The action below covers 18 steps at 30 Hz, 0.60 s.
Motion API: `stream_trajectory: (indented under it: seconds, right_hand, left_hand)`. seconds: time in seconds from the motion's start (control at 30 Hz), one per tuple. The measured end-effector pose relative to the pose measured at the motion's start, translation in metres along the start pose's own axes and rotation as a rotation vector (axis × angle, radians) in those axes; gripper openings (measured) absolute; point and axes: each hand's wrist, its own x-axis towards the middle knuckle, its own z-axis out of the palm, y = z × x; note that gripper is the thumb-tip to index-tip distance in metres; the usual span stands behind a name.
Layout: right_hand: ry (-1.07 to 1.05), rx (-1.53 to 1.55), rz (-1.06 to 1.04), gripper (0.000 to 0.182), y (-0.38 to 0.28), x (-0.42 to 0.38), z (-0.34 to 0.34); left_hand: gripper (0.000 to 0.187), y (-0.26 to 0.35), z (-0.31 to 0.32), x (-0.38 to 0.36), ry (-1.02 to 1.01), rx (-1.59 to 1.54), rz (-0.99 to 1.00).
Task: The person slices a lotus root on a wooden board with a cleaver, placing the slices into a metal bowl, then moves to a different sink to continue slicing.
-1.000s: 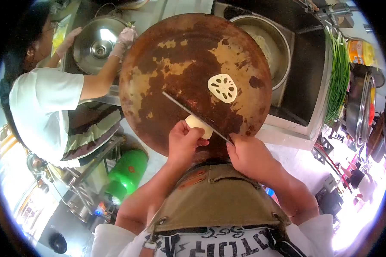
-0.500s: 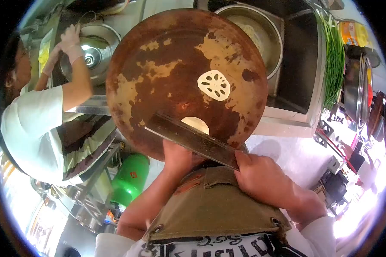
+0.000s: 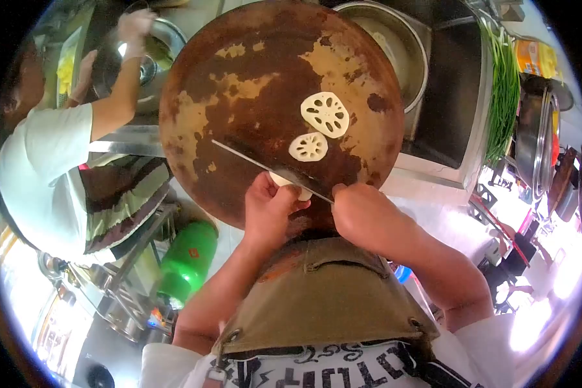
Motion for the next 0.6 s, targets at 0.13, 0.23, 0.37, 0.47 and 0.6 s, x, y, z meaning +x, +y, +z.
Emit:
stream_trajectory:
  seconds: [0.13,0.23,0.37,0.47,0.6]
  right_hand:
    - [0.012,0.021,0.016,0.019,-0.003,-0.005,0.002]
    - [0.018,0.010,0.033,0.018,-0.003,-0.016,0.001]
    - [0.005,-0.076,0.036,0.017,-0.022,-0.057,-0.010]
    - [-0.005,-0.096,0.044,0.020,-0.023,-0.066,-0.009]
    - [0.011,-0.044,0.023,0.019,-0.020,-0.070,-0.003]
  left_hand:
    - [0.023,-0.001,-0.003,-0.003,0.013,-0.041,-0.048]
    - [0.020,0.000,0.000,-0.002,-0.009,-0.078,-0.004]
    - [0.015,-0.020,-0.009,0.006,-0.061,-0.178,0.118]
    - [0.013,-0.035,-0.015,0.011,-0.051,0.025,0.255]
    - [0.016,-0.059,-0.038,0.026,-0.098,0.184,0.346]
